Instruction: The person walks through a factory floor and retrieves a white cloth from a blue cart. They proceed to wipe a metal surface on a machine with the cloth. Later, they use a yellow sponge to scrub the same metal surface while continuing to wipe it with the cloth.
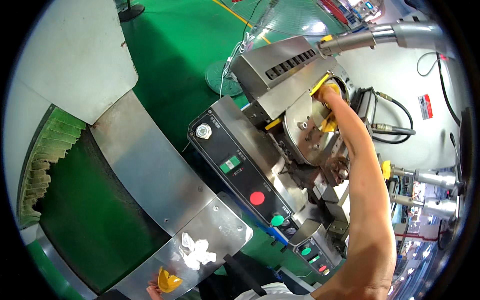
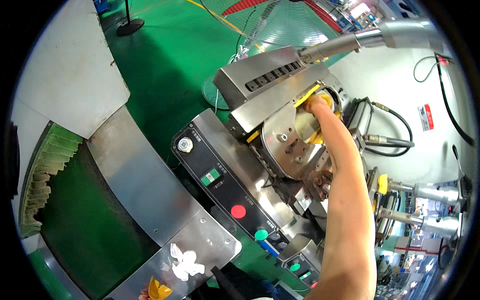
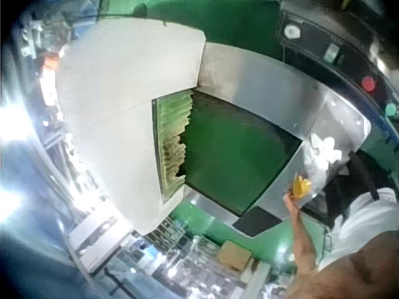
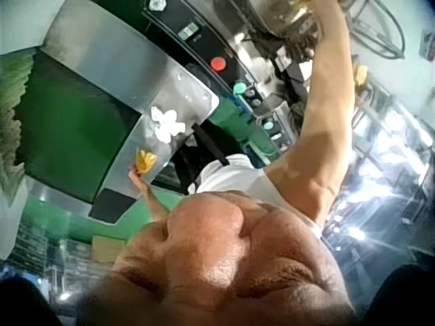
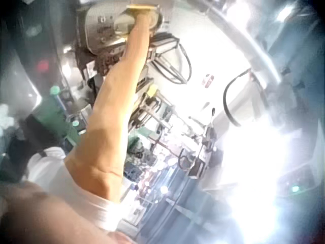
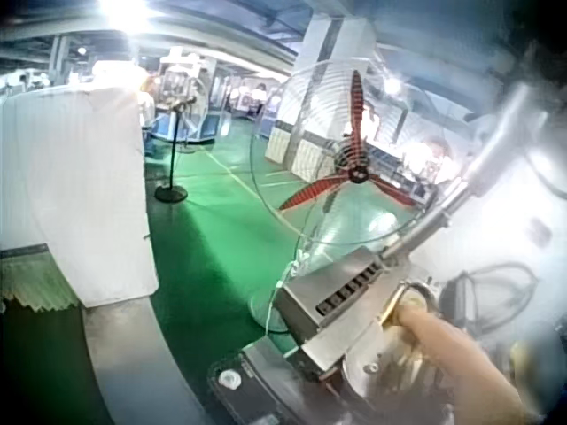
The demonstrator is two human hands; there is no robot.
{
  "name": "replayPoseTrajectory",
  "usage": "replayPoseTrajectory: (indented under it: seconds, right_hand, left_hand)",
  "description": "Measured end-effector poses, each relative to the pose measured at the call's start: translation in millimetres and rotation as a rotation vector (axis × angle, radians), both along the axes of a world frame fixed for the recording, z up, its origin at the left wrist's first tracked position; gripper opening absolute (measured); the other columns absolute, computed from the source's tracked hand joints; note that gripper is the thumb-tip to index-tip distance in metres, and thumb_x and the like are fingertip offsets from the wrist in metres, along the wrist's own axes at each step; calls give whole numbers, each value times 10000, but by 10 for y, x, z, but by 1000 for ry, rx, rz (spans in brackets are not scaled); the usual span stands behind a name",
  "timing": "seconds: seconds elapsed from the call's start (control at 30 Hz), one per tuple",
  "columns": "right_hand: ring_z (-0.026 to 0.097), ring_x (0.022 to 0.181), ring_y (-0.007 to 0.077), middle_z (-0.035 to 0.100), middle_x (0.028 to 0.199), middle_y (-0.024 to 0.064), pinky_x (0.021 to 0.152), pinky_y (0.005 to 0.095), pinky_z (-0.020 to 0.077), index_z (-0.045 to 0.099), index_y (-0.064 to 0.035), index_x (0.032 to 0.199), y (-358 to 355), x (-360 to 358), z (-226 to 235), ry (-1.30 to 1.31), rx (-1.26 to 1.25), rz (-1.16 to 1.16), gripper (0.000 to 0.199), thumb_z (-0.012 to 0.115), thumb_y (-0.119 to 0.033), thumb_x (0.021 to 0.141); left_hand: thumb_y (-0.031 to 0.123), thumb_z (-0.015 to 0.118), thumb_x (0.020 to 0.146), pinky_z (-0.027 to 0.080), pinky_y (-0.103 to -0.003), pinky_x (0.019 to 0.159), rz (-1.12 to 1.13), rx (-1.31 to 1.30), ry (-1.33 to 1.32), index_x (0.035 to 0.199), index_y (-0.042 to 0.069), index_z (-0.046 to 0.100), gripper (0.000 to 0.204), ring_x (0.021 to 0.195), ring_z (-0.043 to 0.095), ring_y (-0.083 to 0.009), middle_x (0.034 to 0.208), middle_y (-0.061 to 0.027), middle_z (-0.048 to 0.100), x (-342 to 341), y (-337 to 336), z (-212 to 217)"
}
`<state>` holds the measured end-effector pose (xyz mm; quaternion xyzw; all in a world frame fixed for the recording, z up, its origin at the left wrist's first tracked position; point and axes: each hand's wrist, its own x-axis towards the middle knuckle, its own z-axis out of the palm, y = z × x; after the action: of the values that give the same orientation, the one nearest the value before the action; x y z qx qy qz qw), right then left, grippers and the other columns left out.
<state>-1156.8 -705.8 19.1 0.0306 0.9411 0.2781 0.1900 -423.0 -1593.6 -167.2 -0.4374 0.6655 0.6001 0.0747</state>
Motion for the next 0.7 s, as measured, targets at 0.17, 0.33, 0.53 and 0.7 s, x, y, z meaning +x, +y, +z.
replayPoseTrajectory:
  seconds: [0.17, 0.33, 0.53, 0.7]
  right_hand:
    - [671, 1149, 348, 682, 1286, 155, 948, 423, 549, 683, -135, 1268, -840, -147, -268, -125, 64, 107, 373, 536, -251, 946]
    - [725, 966, 379, 728, 1043, 233, 819, 447, 591, 750, -38, 1006, -1136, 129, 84, 46, -18, 29, 269, 600, -223, 880]
    - [745, 759, 278, 737, 807, 171, 666, 390, 595, 747, -37, 765, -870, 274, 804, -114, 98, 77, 164, 663, -162, 830]
    - [743, 662, 232, 756, 817, 139, 592, 310, 596, 722, 10, 763, -1261, 759, 1797, 5, -126, 359, 296, 589, -184, 943]
  left_hand:
    - [534, 379, 1066, 530, -411, 862, -8, -98, 4, 1248, -42, 592, 641, 1020, 644, -267, 1160, -172, 649, 308, -107, 206]
    - [529, 441, 1054, 529, -417, 868, 11, -49, -13, 1246, -44, 593, 623, 1016, 638, -264, 1143, -170, 649, 148, -75, 308]
    - [495, 478, 1061, 517, -418, 901, -77, 70, 34, 1241, -46, 577, 579, 1020, 614, -255, 1137, -172, 632, 220, -213, 113]
    - [403, 574, 1043, 504, -393, 983, -157, -104, 194, 1469, -9, 365, 628, 1124, 577, -257, 1318, -200, 550, 694, -122, -114]
